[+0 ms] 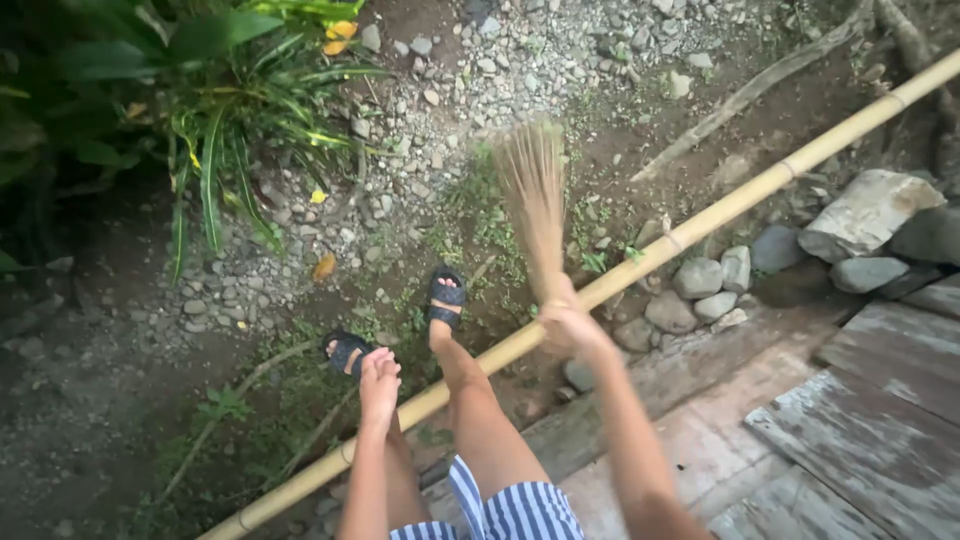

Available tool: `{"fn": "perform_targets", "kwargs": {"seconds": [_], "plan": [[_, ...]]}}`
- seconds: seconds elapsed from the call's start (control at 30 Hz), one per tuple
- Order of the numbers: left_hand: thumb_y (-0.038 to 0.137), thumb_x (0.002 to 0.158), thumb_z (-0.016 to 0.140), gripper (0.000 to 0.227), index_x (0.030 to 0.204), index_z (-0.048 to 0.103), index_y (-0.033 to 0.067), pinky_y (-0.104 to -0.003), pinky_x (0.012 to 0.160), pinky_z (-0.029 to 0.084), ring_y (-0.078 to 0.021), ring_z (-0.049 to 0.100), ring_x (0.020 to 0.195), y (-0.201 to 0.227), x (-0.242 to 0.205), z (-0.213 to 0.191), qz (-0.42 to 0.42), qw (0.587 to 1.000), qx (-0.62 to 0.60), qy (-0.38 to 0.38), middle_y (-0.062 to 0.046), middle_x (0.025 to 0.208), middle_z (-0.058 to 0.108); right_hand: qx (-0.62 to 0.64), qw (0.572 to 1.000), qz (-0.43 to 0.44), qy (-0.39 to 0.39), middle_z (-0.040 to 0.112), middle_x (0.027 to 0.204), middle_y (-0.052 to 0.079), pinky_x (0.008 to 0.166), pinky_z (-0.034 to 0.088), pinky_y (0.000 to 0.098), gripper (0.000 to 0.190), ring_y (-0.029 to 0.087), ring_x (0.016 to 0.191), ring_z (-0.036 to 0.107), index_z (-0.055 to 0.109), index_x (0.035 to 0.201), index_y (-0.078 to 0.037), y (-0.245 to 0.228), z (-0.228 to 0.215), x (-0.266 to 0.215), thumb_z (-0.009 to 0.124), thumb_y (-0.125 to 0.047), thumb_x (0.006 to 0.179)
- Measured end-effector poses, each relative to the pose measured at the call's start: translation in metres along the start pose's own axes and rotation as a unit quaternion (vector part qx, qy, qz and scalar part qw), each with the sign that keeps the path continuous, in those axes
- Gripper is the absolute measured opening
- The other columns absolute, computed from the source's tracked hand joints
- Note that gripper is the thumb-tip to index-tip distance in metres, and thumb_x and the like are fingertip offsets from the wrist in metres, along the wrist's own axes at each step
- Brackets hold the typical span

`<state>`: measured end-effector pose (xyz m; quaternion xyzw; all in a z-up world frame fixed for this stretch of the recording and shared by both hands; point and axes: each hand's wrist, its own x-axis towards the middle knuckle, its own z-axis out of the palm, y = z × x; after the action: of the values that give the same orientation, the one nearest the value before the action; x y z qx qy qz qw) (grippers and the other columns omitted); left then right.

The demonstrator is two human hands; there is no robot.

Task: Sweep leaves and debris in an outdoor yard area using a broom.

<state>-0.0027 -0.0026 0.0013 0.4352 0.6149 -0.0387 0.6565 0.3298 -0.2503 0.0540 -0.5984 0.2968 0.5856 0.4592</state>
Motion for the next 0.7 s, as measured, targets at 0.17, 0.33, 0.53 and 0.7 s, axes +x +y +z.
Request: {"fn": "perform_targets", "kwargs": {"seconds": [0.17, 0.33, 0.53, 0.7], "plan": [[0.018, 0.100, 0.054, 0.034, 0.132, 0.055, 0.0080, -0.033, 0.078, 0.056, -0.0171, 0.066, 0.096, -0.032, -0.002, -0.014, 0.005, 0.999, -0.025, 0.031, -0.009, 0.123, 0.065, -0.082, 0.995, 0.011, -0.063, 0.064, 0.083, 0.007, 0.058, 0.054, 0.0335, 0.019, 0.017, 0.068, 0.064, 0.066, 0.100, -0.007, 0.102, 0.133, 0.070, 0.075, -0.014, 0.085], [0.011, 0.097, 0.059, 0.033, 0.130, 0.057, 0.0065, -0.035, 0.078, 0.057, -0.0181, 0.065, 0.095, -0.036, -0.012, -0.031, 0.009, 0.995, -0.033, 0.098, -0.011, 0.118, 0.063, -0.011, 0.970, 0.088, -0.227, 0.062, 0.089, 0.007, 0.059, 0.058, 0.0369, 0.081, 0.021, 0.070, 0.065, 0.043, 0.152, -0.023, 0.061, 0.190, -0.034, 0.071, -0.003, 0.079], [0.012, 0.096, 0.058, 0.037, 0.133, 0.053, 0.0089, -0.035, 0.081, 0.058, -0.0178, 0.063, 0.100, -0.038, -0.012, -0.065, -0.021, 0.990, -0.091, 0.106, -0.009, 0.124, 0.060, -0.100, 0.985, 0.060, -0.128, 0.069, 0.103, 0.015, 0.055, 0.059, 0.0405, 0.114, 0.025, 0.066, 0.068, 0.010, 0.161, -0.037, 0.024, 0.180, -0.089, 0.067, 0.002, 0.070], [0.016, 0.099, 0.056, 0.035, 0.134, 0.052, 0.0097, -0.037, 0.084, 0.057, -0.0188, 0.064, 0.104, -0.050, -0.021, -0.091, -0.021, 0.991, -0.102, 0.084, -0.008, 0.129, 0.058, -0.024, 0.984, -0.174, -0.012, 0.060, 0.099, 0.008, 0.049, 0.055, 0.0350, 0.099, 0.016, 0.065, 0.063, 0.031, 0.158, -0.028, 0.038, 0.187, -0.029, 0.064, 0.004, 0.071]]}}
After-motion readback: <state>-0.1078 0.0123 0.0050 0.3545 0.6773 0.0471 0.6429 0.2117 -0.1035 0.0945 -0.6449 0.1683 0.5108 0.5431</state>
